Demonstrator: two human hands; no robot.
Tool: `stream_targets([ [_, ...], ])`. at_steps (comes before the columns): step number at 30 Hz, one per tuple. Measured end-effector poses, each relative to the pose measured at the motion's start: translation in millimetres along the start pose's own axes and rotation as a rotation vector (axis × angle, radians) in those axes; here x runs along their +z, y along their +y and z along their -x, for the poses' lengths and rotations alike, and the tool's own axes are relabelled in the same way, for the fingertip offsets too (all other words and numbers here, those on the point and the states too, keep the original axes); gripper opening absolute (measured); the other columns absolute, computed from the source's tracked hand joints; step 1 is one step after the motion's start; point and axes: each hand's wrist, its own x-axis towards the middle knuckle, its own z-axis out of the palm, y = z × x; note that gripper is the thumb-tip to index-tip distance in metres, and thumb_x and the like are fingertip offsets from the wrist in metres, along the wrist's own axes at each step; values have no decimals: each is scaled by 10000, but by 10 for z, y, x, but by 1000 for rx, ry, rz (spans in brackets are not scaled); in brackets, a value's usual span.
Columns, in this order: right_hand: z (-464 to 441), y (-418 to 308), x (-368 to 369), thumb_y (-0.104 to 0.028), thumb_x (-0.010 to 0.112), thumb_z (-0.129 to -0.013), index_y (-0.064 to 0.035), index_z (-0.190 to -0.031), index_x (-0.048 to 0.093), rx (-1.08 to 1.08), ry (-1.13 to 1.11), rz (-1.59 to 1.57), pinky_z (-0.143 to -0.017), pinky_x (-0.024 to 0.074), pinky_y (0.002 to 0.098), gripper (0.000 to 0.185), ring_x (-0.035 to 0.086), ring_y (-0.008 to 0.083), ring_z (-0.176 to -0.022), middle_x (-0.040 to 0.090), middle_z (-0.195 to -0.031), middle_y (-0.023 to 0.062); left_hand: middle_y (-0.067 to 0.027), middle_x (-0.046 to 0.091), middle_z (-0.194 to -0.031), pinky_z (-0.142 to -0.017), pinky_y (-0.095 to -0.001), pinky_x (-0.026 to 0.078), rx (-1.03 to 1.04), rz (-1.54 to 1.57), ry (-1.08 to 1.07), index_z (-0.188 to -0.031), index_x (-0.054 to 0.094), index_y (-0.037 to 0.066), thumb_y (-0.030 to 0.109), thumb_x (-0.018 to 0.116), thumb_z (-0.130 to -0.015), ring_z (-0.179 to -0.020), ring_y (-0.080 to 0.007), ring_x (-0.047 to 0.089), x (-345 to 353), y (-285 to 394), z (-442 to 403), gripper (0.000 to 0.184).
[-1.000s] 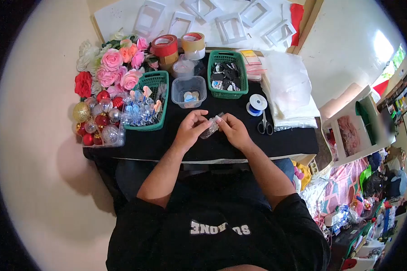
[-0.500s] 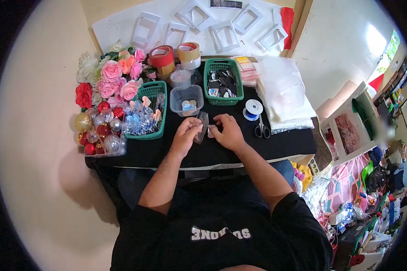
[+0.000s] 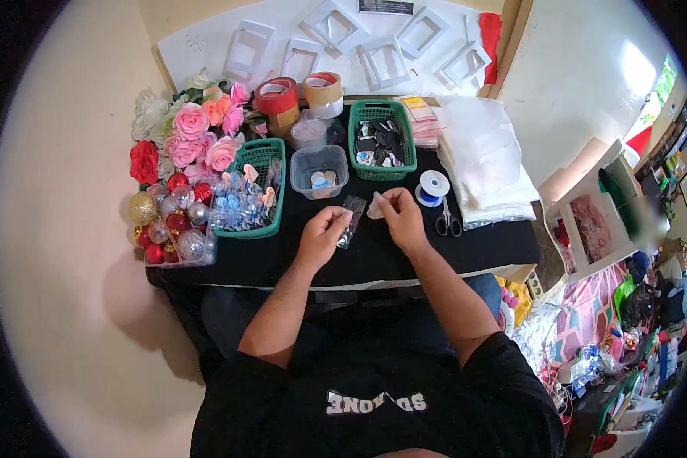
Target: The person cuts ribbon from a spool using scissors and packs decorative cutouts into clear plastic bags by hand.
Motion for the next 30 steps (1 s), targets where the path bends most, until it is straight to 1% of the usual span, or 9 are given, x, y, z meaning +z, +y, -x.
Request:
stream_targets([
  [3,-40,42,-41,-163,619,-958,-28,-1004,528,-75,198,-93,-655,466,241,169,575,97,-745,619,-867,34,-24,630,-783,-657,-255,457,92,-207,-65,-998,666,7,207,612,-951,-718,-86,572,46,-22,-7,212],
  [6,-8,-92,-39,-175,607,-970,-55,-991,538,6,221,-218,-632,440,218,140,566,78,-726,628,-862,17,-67,641,-794,-652,-276,467,135,-330,-92,-995,668,9,215,615,-945,-708,-124,597,87,54,25,218],
  [7,-8,-85,-48,-175,607,-970,-55,-991,538,8,224,-219,-632,440,218,140,566,78,-726,628,-862,17,-106,651,-824,-660,-297,477,147,-356,-101,-992,670,9,228,611,-940,-724,-172,621,85,34,18,233],
  [11,2,-61,-55,-183,595,-978,-49,-1006,545,-36,104,-208,-676,444,217,145,568,72,-768,631,-886,13,-125,659,-860,-685,-333,492,76,-415,-135,-989,678,15,244,615,-932,-765,-224,643,89,40,19,245],
  [16,13,-82,-58,-180,590,-982,-38,-1007,547,-33,3,-216,-744,454,232,151,570,79,-822,626,-902,12,-139,668,-879,-736,-387,505,146,-556,-148,-979,688,27,248,631,-912,-835,-294,653,119,55,34,238],
  [19,12,-90,-81,-181,587,-984,-32,-1003,548,-3,5,-210,-770,459,240,155,570,86,-835,621,-915,14,-132,667,-845,-732,-382,502,258,-594,-150,-966,691,37,236,634,-903,-828,-283,649,136,98,54,216],
  [22,3,-50,-95,-180,586,-984,-34,-1004,549,-35,-18,-172,-770,461,238,152,566,85,-829,615,-916,14,-127,667,-825,-727,-381,495,226,-634,-200,-949,692,39,222,637,-896,-820,-275,642,136,179,64,198],
  [26,44,-137,-67,-200,590,-982,-54,-1007,555,-12,-55,-208,-668,415,212,152,516,56,-752,605,-889,-11,-114,664,-815,-682,-362,488,214,-538,-158,-943,681,30,213,636,-902,-756,-248,634,117,56,35,193],
  [30,20,-128,-71,-227,586,-985,-69,-1010,560,-6,16,-180,-587,345,198,162,463,33,-696,601,-866,-31,-37,633,-768,-612,-281,454,115,-262,-160,-967,649,15,204,633,-924,-660,-118,567,91,-54,5,194],
])
